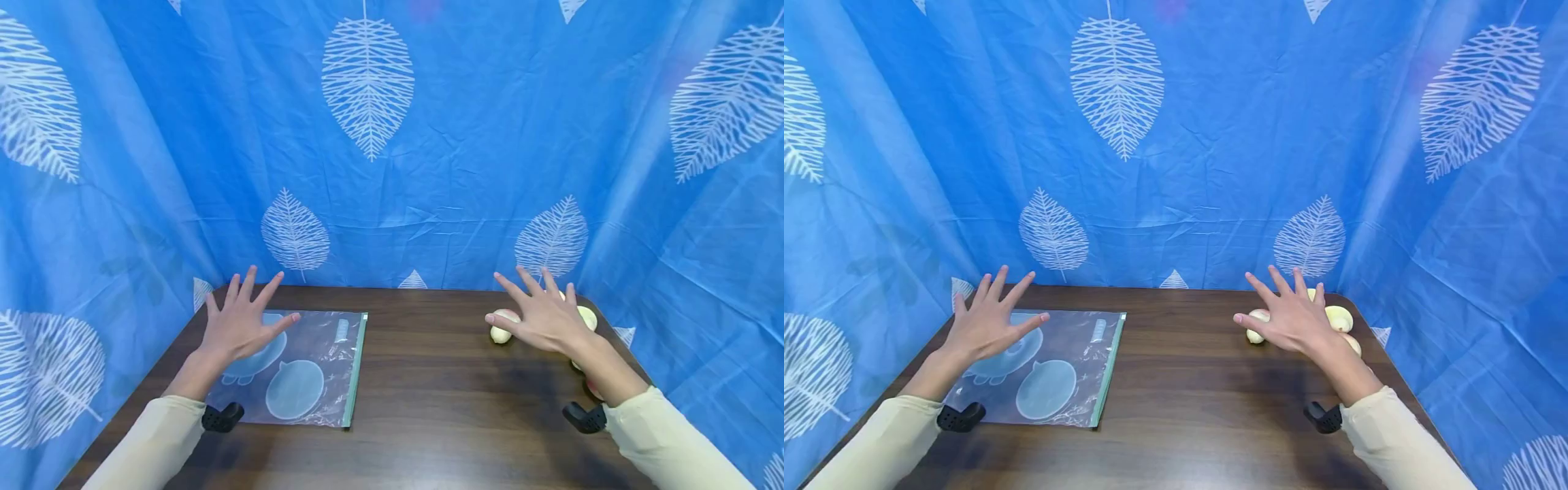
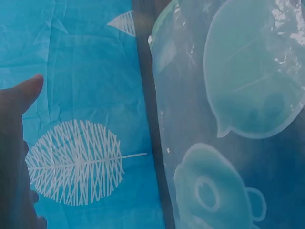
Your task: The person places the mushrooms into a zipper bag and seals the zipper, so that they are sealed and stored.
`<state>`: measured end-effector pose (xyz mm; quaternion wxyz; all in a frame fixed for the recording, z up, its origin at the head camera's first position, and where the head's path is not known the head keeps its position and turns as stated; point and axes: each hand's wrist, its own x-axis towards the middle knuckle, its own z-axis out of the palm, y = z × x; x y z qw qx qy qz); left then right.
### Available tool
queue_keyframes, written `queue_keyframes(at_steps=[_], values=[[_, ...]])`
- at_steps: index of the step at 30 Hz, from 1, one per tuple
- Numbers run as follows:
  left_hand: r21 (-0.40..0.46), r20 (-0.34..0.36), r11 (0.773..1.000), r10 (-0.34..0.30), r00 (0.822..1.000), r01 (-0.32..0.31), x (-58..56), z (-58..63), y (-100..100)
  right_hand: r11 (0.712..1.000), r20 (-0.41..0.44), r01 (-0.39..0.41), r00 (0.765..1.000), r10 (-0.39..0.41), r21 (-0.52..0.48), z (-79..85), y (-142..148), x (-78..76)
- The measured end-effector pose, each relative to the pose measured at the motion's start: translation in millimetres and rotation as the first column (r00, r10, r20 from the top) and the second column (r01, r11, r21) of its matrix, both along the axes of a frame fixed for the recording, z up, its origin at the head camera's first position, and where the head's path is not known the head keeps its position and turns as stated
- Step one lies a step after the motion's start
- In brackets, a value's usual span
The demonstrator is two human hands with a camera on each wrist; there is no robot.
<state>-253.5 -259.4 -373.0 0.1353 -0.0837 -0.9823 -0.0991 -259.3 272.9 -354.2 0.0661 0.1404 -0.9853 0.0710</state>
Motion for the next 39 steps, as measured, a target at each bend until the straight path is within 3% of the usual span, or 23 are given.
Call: queue_keyframes(at_steps=[10, 12, 15, 18, 20, 22, 27, 34, 39], values=[[0.069, 0.017, 0.991, -0.113, 0.994, 0.111, -0.6, -21.9, 12, 0.997, -0.020, -0.076, 0.997, 0.076, -0.001, -6.8, -32, -8.0], [0.117, 0.026, 0.983, -0.142, 0.990, 0.138, -1.0, -28.0, 16, 0.996, -0.020, -0.088, 0.996, 0.088, -0.008, -9.5, -38, -9.8], [0.242, 0.062, 0.953, -0.200, 0.978, 0.180, -1.1, -38.9, 23, 0.994, -0.023, -0.106, 0.994, 0.106, -0.014, -13.9, -47, -12.4], [0.367, 0.116, 0.908, -0.262, 0.958, 0.204, -0.7, -51.0, 30, 0.992, -0.024, -0.127, 0.992, 0.126, -0.027, -18.8, -57, -14.3], [0.406, 0.145, 0.889, -0.292, 0.945, 0.213, -0.3, -58.4, 34, 0.990, -0.030, -0.140, 0.990, 0.139, -0.031, -21.7, -65, -14.9], [0.418, 0.170, 0.884, -0.301, 0.938, 0.207, 0.3, -65.3, 36, 0.987, -0.030, -0.159, 0.987, 0.158, -0.038, -25.1, -72, -15.1], [0.413, 0.227, 0.892, -0.299, 0.927, 0.186, 2.8, -77.6, 36, 0.976, -0.031, -0.213, 0.977, 0.212, -0.051, -34.1, -91, -14.2], [0.363, 0.277, 0.907, -0.321, 0.905, 0.211, 6.1, -86.7, 33, 0.962, -0.034, -0.263, 0.965, 0.262, -0.066, -42.4, -116, -12.0], [0.325, 0.347, 0.929, -0.292, 0.891, 0.177, 9.1, -91.6, 34, 0.954, -0.031, -0.292, 0.956, 0.290, -0.063, -50.1, -132, -10.5]])
